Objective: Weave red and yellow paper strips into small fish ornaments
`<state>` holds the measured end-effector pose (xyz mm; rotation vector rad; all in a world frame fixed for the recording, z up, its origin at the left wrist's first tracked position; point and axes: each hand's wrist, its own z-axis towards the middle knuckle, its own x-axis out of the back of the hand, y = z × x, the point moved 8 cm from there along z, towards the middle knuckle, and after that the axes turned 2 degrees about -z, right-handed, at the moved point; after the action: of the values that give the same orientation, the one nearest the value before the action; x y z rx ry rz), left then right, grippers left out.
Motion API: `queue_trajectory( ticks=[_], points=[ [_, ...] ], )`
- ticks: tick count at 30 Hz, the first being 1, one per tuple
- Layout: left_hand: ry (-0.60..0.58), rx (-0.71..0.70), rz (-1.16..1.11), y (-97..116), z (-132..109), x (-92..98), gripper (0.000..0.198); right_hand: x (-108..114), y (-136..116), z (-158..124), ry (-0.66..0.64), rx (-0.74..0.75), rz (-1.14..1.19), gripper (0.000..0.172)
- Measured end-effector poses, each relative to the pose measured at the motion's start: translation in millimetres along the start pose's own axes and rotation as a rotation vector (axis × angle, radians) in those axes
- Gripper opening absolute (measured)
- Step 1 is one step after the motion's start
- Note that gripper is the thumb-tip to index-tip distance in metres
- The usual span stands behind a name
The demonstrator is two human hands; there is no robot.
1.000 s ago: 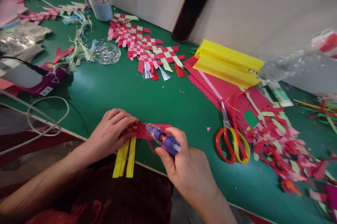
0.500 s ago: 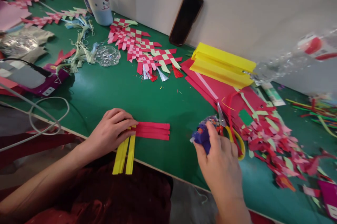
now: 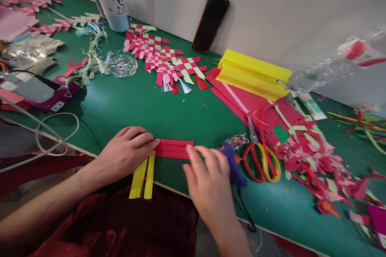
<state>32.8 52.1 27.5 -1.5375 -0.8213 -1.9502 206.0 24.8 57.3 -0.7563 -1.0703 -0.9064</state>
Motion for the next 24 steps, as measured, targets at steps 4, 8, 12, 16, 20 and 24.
queue_trajectory(
  ticks=[4, 8, 12, 16, 20, 24],
  points=[
    [0.019, 0.006, 0.019, 0, 0, 1.2, 0.021, -32, -36, 18, -0.114, 0.036, -0.008, 0.038],
    [0.055, 0.003, 0.002, 0, 0, 4.0, 0.022, -45, -43, 28, -0.161, 0.028, -0.024, 0.039],
    [0.070, 0.010, -0.015, -1, -1, 3.4, 0.025, -43, -36, 28, -0.160, -0.010, -0.049, 0.035],
    [0.089, 0.016, -0.032, -3, -1, 1.0, 0.025, -37, -22, 23, -0.138, -0.078, -0.090, 0.032],
    [0.138, 0.009, -0.122, -9, -3, 2.5, 0.026, -38, -18, 21, -0.144, -0.075, -0.083, 0.032],
    [0.230, -0.043, -0.233, -12, -11, 13.1, 0.026, -40, -19, 19, -0.133, -0.074, -0.080, 0.033]
  ],
)
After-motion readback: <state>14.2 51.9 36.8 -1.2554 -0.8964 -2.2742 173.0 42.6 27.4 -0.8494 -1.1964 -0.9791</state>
